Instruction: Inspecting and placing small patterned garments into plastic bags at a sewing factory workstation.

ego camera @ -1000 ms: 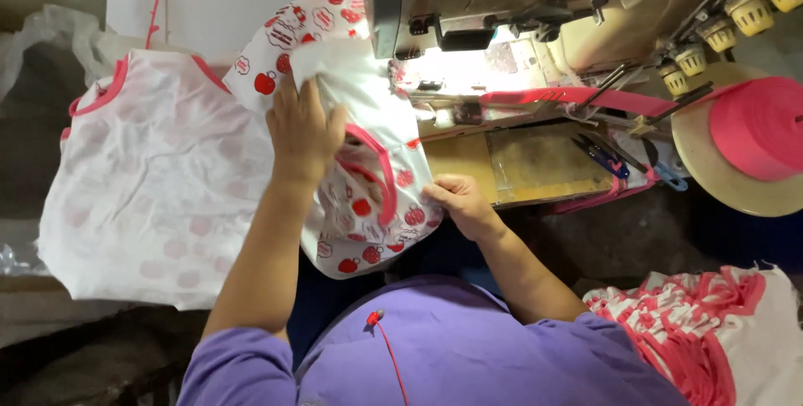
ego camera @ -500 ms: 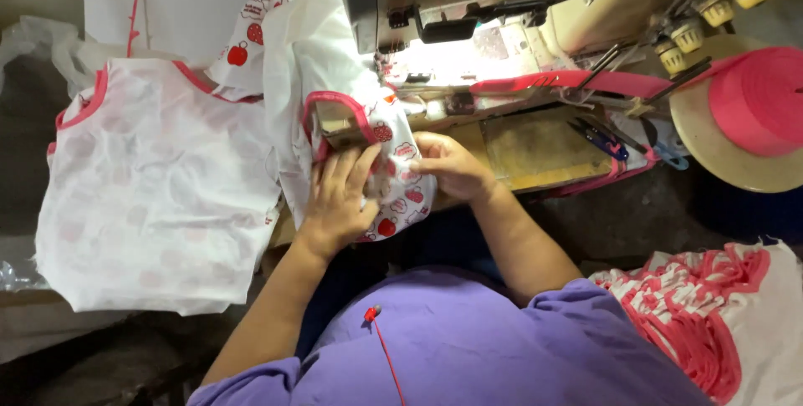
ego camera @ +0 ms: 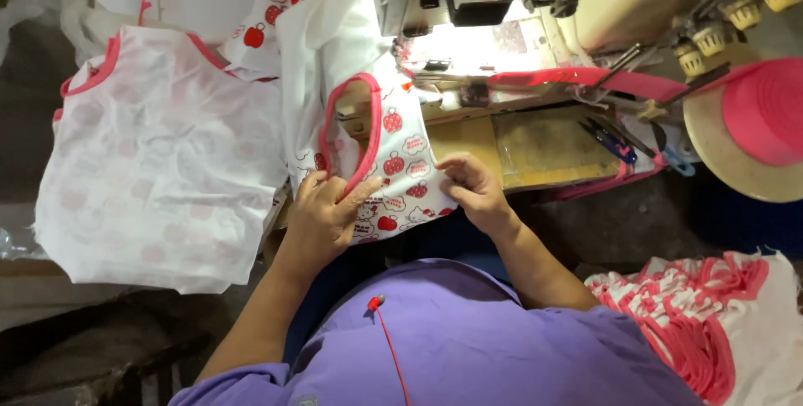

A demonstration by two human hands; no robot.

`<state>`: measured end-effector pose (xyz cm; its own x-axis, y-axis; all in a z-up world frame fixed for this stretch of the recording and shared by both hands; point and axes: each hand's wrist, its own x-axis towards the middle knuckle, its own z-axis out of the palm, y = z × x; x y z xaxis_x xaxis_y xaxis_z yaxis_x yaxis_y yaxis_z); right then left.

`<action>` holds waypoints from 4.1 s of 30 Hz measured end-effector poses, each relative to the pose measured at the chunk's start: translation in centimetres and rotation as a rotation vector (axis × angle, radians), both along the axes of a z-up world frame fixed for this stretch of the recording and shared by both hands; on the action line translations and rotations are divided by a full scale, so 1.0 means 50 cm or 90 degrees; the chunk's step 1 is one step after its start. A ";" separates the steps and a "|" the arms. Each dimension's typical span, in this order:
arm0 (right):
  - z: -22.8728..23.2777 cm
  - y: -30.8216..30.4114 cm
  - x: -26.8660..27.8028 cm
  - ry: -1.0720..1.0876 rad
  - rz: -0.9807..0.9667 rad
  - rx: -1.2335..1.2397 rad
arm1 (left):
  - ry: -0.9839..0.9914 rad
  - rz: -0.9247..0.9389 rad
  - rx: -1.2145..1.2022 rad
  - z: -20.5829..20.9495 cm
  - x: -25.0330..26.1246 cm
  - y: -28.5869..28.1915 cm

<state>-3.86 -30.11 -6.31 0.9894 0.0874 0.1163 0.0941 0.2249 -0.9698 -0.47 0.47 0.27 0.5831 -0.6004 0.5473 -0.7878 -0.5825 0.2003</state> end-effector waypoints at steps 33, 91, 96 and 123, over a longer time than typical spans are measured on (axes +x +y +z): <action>0.312 0.180 0.199 -0.555 -0.158 -0.730 | 0.045 0.091 -0.023 0.214 0.281 0.067; 0.058 0.021 0.018 0.149 -0.086 0.204 | -0.249 0.146 -0.205 0.053 0.081 -0.151; 0.069 0.018 -0.022 0.208 -0.062 0.186 | 0.066 0.263 -0.089 -0.056 0.126 -0.026; 0.030 0.053 0.024 -0.043 -0.084 -0.007 | 0.022 0.047 -0.148 -0.041 0.066 -0.043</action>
